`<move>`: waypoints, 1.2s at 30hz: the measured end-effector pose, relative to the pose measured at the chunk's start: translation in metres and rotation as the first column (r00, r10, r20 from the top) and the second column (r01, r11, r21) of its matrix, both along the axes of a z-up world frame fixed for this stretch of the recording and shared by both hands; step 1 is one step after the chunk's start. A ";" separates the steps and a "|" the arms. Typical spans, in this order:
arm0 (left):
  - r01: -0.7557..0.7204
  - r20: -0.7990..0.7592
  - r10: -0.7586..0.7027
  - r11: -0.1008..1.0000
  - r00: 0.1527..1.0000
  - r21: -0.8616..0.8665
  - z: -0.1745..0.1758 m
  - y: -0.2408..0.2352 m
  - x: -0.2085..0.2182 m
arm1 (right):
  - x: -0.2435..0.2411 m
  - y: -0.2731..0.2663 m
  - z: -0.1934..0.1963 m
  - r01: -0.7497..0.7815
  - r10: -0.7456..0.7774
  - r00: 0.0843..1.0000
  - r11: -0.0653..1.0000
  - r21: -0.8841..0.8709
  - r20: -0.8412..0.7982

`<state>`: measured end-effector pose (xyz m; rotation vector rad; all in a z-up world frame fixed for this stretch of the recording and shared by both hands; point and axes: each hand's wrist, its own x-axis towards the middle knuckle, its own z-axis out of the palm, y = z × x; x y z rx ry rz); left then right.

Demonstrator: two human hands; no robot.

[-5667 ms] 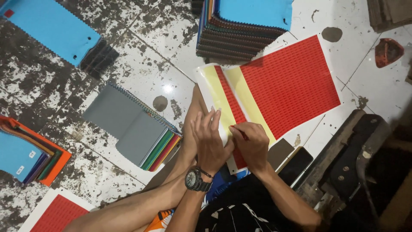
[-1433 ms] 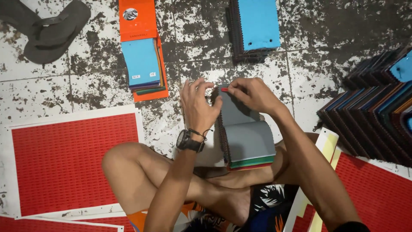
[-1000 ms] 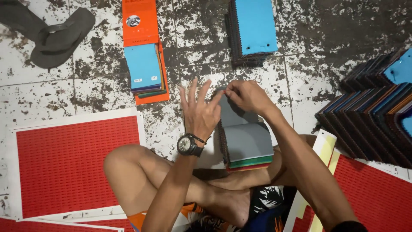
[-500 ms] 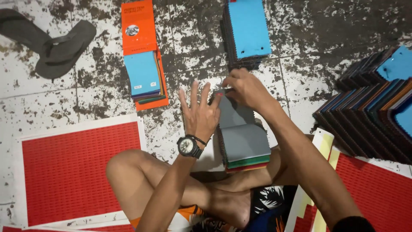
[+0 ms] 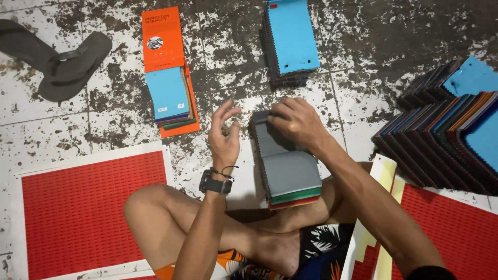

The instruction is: The person sits on the floor and assembles a stack of colorful notebooks. They repeatedly pick up a small red rectangular piece from a red perforated mat and place it onto the spine of the notebook stack, then press it down to secure it.

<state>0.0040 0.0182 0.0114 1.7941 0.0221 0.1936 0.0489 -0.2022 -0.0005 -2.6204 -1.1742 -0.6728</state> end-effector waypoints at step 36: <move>-0.094 0.103 0.043 0.822 0.994 0.561 -0.056 -0.008 0.010 | 0.017 0.019 0.023 0.313 -0.095 0.497 0.947 0.075 -0.863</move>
